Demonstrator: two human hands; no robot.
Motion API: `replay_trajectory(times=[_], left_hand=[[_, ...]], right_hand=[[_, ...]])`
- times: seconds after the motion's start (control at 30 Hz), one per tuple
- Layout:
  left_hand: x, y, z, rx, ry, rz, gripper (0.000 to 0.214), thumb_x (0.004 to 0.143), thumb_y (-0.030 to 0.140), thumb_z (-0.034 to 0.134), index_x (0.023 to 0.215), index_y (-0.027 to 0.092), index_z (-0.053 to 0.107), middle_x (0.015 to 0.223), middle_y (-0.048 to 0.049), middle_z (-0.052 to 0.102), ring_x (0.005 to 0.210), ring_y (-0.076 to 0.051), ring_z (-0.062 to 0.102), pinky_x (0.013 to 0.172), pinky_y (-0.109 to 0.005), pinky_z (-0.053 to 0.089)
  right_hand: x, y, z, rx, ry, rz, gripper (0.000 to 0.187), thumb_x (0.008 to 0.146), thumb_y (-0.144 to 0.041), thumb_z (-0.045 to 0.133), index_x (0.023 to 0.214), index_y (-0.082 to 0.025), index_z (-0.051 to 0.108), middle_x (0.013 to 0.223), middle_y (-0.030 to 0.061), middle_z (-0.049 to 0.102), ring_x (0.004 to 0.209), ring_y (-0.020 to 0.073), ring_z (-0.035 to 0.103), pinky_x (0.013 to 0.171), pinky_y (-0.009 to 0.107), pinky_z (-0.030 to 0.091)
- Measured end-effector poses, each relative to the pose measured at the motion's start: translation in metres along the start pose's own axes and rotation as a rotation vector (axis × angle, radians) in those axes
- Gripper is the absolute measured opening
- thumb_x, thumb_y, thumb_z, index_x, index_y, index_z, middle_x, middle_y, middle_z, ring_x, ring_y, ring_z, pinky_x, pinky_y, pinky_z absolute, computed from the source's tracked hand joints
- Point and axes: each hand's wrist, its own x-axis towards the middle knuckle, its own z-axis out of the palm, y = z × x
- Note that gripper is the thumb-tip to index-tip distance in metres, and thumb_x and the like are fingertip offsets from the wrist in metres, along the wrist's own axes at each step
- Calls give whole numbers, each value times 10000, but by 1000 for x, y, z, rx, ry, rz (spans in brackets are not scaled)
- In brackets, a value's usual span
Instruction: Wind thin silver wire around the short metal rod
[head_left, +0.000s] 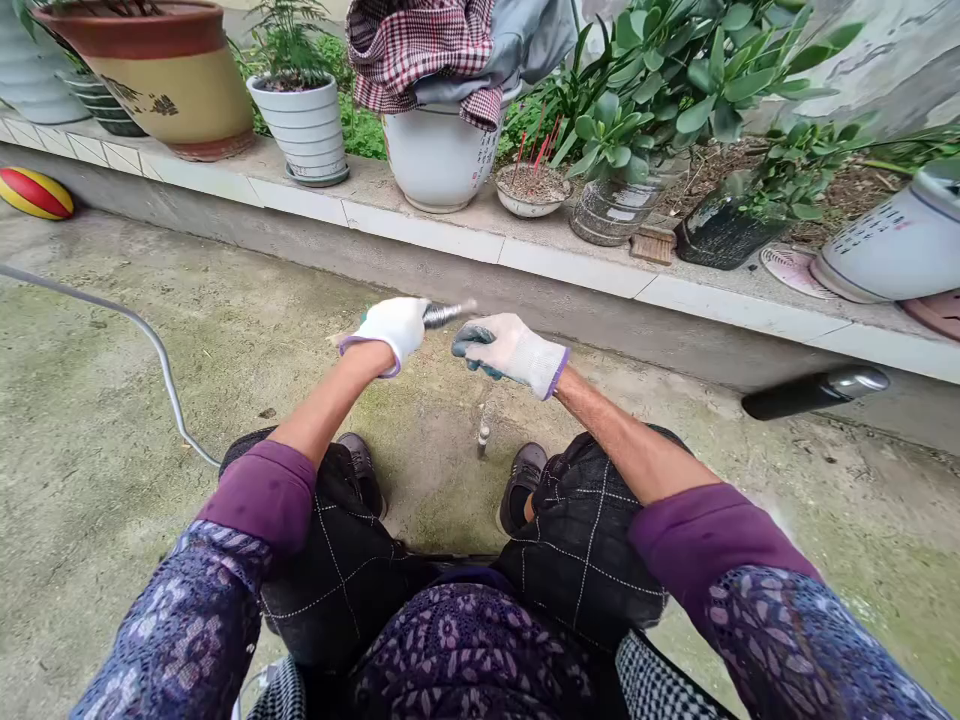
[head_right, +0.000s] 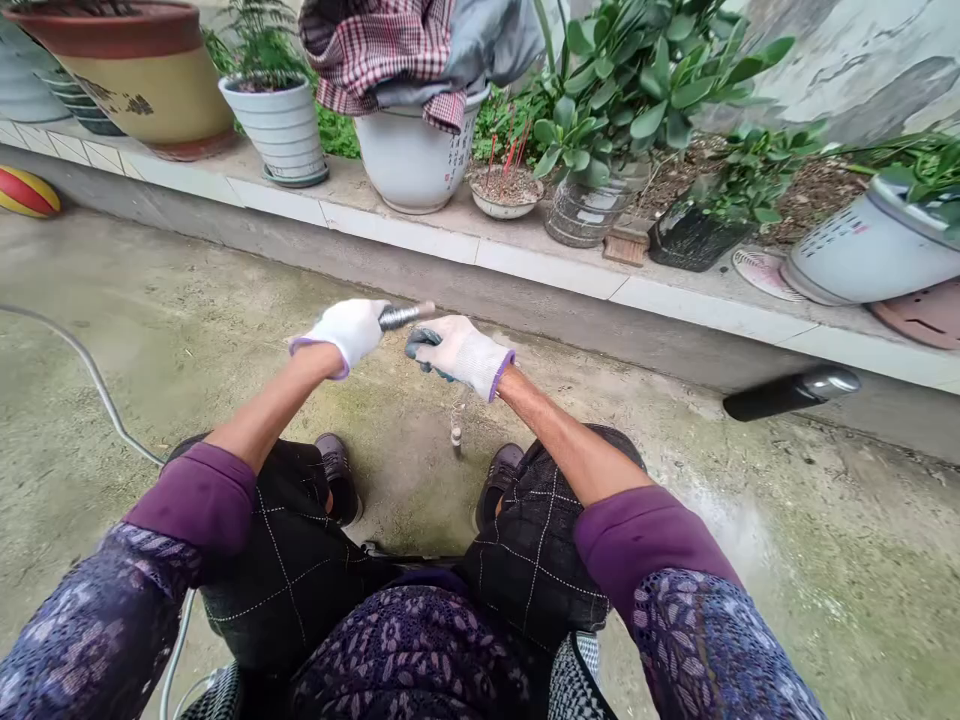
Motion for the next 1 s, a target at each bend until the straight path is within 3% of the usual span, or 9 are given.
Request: replay_trajectory(times=[0.1, 0.2, 0.33, 0.43, 0.67, 0.73, 0.87, 0.93, 1.0], left_hand=[[-5, 9, 13, 197, -154, 103, 290, 886, 173, 559, 1095, 173, 759, 965, -165, 763, 947, -303, 733, 848, -386, 538], [-12, 18, 18, 50, -228, 154, 233, 771, 193, 693, 985, 205, 784, 857, -112, 764, 896, -289, 741, 814, -347, 541], [-21, 15, 5, -119, -211, 149, 297, 734, 212, 723, 1023, 231, 787, 760, -43, 747, 713, -210, 710, 673, -294, 539], [-26, 10, -9, -384, -144, 109, 373, 761, 212, 695, 1127, 208, 766, 802, -46, 758, 616, -155, 662, 568, -263, 521], [-14, 8, -17, -725, 50, 16, 453, 815, 164, 663, 1265, 135, 705, 953, -117, 768, 585, -130, 628, 569, -286, 539], [-5, 6, -13, -663, 56, -16, 464, 850, 176, 648, 1311, 132, 668, 958, -123, 765, 626, -146, 649, 603, -289, 552], [7, 3, 1, -174, 47, -17, 376, 903, 196, 579, 1259, 156, 694, 994, -155, 757, 833, -252, 724, 782, -373, 570], [6, 4, 7, 29, -32, 12, 278, 866, 188, 612, 1101, 161, 757, 959, -169, 759, 908, -302, 728, 846, -412, 554], [0, 8, 11, 52, -194, 52, 192, 786, 177, 690, 951, 176, 787, 851, -142, 763, 869, -291, 729, 821, -381, 553]], right_hand=[[6, 7, -10, -295, 26, -87, 139, 836, -221, 614, 798, -161, 733, 719, 6, 682, 642, 115, 559, 605, 232, 405], [17, 15, -19, -355, 20, -97, 132, 807, -219, 627, 786, -168, 747, 753, 2, 700, 692, 123, 568, 641, 232, 407], [24, 19, -22, 71, 39, -30, 79, 758, -205, 650, 731, -154, 704, 660, -13, 650, 568, 105, 538, 539, 221, 429], [24, 15, -21, 402, 44, 29, 77, 757, -196, 686, 706, -149, 653, 592, 5, 634, 473, 110, 530, 450, 237, 456], [22, 7, -16, 527, 67, 53, 34, 780, -129, 715, 776, -121, 681, 571, 13, 658, 474, 104, 581, 463, 214, 524], [19, 5, -13, 488, 62, 42, 43, 786, -122, 710, 755, -118, 680, 571, 18, 658, 470, 99, 572, 461, 211, 520], [10, 2, -11, 331, 27, 36, 44, 798, -107, 675, 768, -117, 706, 592, 15, 655, 489, 87, 559, 468, 197, 492], [9, 3, -13, 182, 19, 43, 62, 786, -107, 666, 778, -122, 725, 590, 0, 641, 487, 80, 537, 445, 185, 441], [11, 7, -17, 57, 21, 57, 77, 769, -114, 666, 779, -130, 741, 586, -15, 625, 478, 73, 509, 417, 179, 387]])
